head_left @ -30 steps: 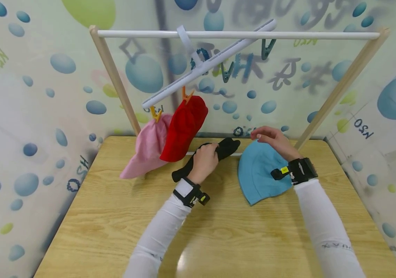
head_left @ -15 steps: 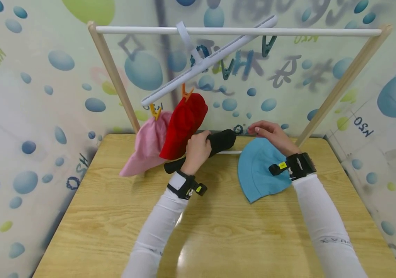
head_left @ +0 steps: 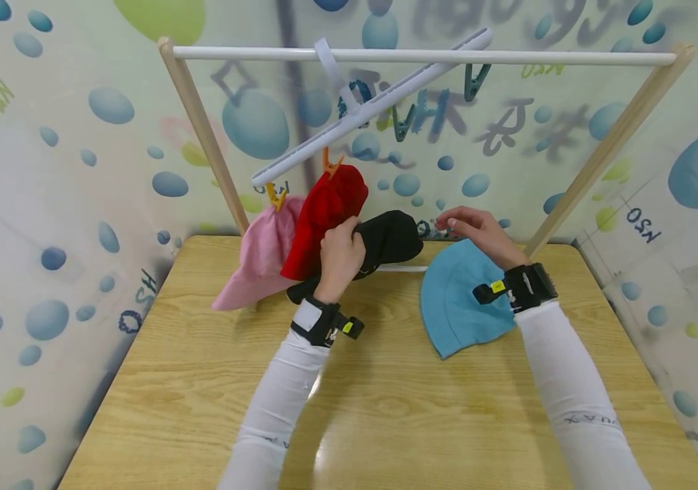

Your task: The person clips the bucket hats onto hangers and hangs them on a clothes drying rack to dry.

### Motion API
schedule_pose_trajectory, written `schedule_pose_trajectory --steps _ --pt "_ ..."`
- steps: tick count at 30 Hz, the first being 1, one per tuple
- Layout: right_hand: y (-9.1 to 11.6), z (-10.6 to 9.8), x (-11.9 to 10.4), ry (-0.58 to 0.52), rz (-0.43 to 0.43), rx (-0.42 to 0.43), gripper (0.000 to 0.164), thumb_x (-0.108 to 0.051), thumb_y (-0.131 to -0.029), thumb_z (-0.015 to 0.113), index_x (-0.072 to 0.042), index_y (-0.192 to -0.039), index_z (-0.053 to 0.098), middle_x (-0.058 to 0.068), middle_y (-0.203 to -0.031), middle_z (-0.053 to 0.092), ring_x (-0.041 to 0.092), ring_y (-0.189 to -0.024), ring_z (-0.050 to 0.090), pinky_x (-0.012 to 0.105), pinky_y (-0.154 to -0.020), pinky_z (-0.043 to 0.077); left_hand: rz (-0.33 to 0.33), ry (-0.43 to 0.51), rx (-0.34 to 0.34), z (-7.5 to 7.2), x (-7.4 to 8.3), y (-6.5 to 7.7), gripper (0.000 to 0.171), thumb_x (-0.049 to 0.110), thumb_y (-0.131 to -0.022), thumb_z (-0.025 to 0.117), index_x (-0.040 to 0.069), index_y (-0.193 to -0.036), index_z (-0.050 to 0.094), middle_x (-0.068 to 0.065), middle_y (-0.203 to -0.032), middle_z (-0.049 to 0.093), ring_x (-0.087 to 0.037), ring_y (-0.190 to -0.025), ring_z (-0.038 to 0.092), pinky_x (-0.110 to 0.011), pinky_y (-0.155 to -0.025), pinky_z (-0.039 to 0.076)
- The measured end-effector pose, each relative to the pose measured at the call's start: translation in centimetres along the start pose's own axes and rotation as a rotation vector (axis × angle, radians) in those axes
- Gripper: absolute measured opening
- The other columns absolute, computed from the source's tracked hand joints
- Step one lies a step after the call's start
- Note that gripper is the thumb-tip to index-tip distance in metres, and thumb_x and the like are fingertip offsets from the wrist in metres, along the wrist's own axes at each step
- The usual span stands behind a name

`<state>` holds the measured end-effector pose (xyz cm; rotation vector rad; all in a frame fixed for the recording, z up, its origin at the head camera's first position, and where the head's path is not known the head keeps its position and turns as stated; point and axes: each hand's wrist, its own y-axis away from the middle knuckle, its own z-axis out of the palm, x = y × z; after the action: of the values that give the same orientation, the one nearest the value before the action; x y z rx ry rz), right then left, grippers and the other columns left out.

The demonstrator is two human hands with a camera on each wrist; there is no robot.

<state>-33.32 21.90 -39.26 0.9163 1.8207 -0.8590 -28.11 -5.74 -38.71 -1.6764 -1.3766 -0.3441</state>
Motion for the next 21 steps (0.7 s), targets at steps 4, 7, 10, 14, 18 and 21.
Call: schedule_pose_trajectory --steps 4,7,10,14,18,21 --pt "-0.9 0.0 -0.7 0.005 -0.027 -0.003 0.033 -0.021 -0.097 0.045 0.002 -0.119 0.053 -0.001 -0.108 0.060 0.016 -0.102 0.053 0.020 -0.085 0.045 -0.017 0.005 0.031 -0.2 0.0 -0.1 0.020 0.003 -0.088 0.044 0.002 -0.086 0.063 -0.017 -0.069 0.064 -0.027 -0.060 0.054 -0.041 -0.054 0.050" --pt "-1.6 -0.1 -1.5 0.023 -0.045 0.001 0.033 -0.021 -0.097 0.046 0.002 -0.119 0.053 -0.002 -0.109 0.060 0.016 -0.104 0.053 0.022 -0.087 0.045 -0.028 0.017 0.045 -0.4 0.0 -0.3 0.020 0.004 -0.089 0.043 0.002 -0.087 0.063 -0.016 -0.072 0.066 -0.028 -0.063 0.056 -0.042 -0.057 0.051" --pt "-2.4 -0.4 -2.6 0.070 -0.041 -0.007 0.033 -0.022 -0.097 0.046 0.001 -0.119 0.053 -0.001 -0.110 0.059 0.017 -0.105 0.052 0.020 -0.088 0.045 -0.039 0.021 0.051 -0.6 -0.1 -0.4 0.021 0.004 -0.088 0.042 0.003 -0.087 0.063 -0.016 -0.075 0.067 -0.028 -0.066 0.057 -0.043 -0.060 0.051" --pt "-3.3 -0.8 -4.0 0.113 -0.033 -0.029 0.033 -0.022 -0.097 0.045 0.000 -0.121 0.053 0.001 -0.112 0.058 0.016 -0.104 0.052 0.019 -0.088 0.044 -0.042 0.019 0.052 -0.8 -0.3 -0.3 0.022 0.005 -0.088 0.042 0.004 -0.088 0.063 -0.015 -0.078 0.068 -0.029 -0.068 0.057 -0.044 -0.062 0.050" --pt "-4.3 -1.2 -5.4 0.153 -0.037 -0.028 0.033 -0.022 -0.096 0.046 -0.001 -0.120 0.053 0.002 -0.112 0.059 0.019 -0.105 0.053 0.022 -0.088 0.044 -0.045 0.027 0.051 -1.1 -0.6 -0.1 0.021 0.005 -0.089 0.042 0.004 -0.089 0.063 -0.015 -0.078 0.068 -0.029 -0.068 0.057 -0.044 -0.063 0.051" --pt "-5.1 -1.5 -6.6 0.198 -0.033 -0.015 0.033 -0.023 -0.096 0.047 -0.002 -0.121 0.054 0.003 -0.113 0.059 0.022 -0.108 0.052 0.022 -0.088 0.044 -0.052 0.035 0.050 -1.3 -0.9 0.1 0.021 0.006 -0.090 0.042 0.004 -0.090 0.063 -0.016 -0.079 0.068 -0.029 -0.068 0.057 -0.044 -0.064 0.052"
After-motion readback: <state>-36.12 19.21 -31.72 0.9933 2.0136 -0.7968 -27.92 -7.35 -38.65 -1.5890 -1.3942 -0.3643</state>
